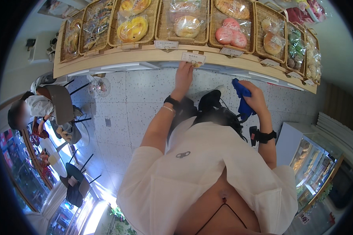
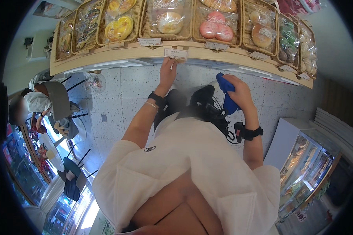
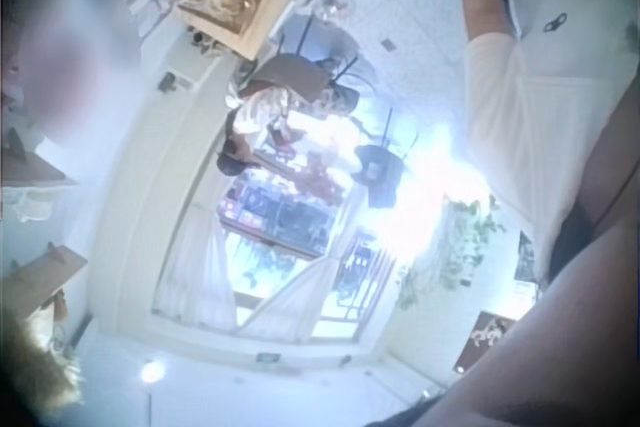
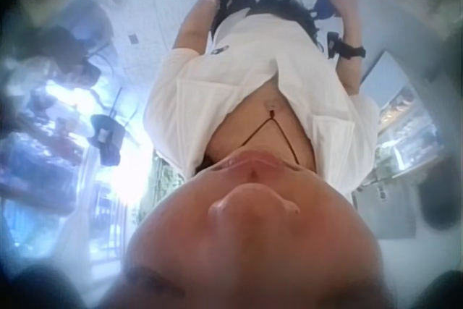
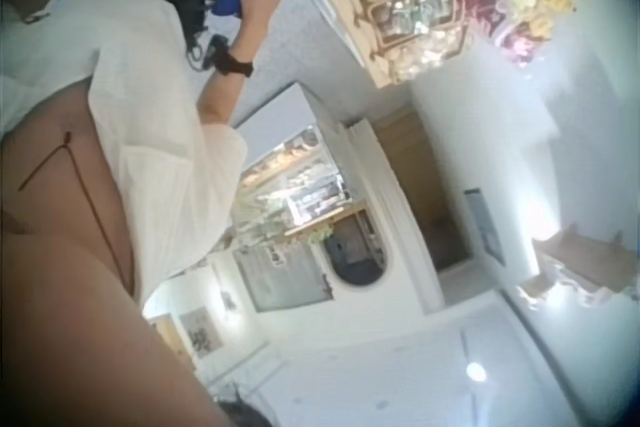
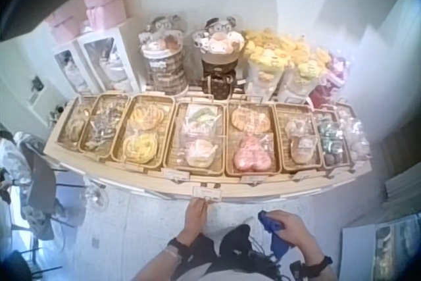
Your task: The person wipes a display shelf with a blue cloth, then picks up and places various packaged squishy toys and plushies into wicker baskets and on shelves. The person handles items one at a time, adjusting their positions to organize the display.
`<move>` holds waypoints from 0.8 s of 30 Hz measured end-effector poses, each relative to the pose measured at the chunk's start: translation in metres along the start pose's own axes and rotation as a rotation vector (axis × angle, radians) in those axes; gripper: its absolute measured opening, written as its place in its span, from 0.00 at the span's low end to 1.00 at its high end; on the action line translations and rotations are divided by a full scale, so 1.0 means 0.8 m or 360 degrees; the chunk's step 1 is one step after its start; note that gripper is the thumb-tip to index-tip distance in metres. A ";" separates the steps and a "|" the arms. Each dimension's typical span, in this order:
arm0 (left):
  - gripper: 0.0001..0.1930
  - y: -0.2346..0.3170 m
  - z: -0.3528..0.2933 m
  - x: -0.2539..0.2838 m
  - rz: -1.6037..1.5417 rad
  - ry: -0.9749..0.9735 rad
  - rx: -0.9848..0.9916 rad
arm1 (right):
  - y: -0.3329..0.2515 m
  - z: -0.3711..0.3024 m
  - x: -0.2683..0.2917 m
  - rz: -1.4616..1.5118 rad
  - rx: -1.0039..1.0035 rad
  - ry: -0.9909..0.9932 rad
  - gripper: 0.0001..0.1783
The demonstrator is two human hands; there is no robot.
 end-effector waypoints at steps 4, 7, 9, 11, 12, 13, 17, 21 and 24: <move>0.07 -0.004 0.013 0.004 0.0367 0.0193 -0.0302 | -0.004 -0.002 -0.003 -0.0008 0.0008 -0.0006 0.27; 0.07 -0.006 0.018 0.004 0.0466 0.0232 -0.0154 | -0.001 -0.008 -0.004 -0.0048 -0.0051 -0.0007 0.27; 0.07 -0.016 0.019 0.002 0.0519 0.0267 -0.0141 | -0.002 -0.012 -0.004 -0.0042 -0.0072 -0.0011 0.26; 0.07 -0.027 0.017 0.000 0.0560 0.0296 -0.0117 | -0.001 -0.016 -0.004 -0.0050 -0.0085 -0.0013 0.26; 0.07 -0.028 0.017 -0.001 0.0573 0.0305 -0.0101 | 0.003 -0.018 -0.005 -0.0062 -0.0092 -0.0011 0.26; 0.07 -0.030 0.018 -0.002 0.0586 0.0313 -0.0086 | 0.005 -0.019 -0.005 -0.0073 -0.0098 -0.0009 0.26; 0.06 -0.032 0.021 -0.004 0.0620 0.0378 -0.0092 | -0.001 -0.021 -0.005 -0.0050 -0.0140 0.0000 0.25; 0.06 -0.033 0.027 -0.007 0.0593 0.0454 -0.0069 | -0.004 -0.021 -0.005 -0.0067 -0.0104 0.0006 0.25; 0.05 -0.032 0.030 -0.011 0.0591 0.0463 -0.0045 | -0.007 -0.021 -0.005 -0.0078 -0.0063 0.0015 0.26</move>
Point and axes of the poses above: each hand's wrist, its own z-axis towards the middle knuckle, its own x-axis out of the back of the hand, y = z × x, the point moved 4 cm from there along z, towards the middle knuckle, and after that the axes turned 2 degrees about y, right-handed, at the moved point
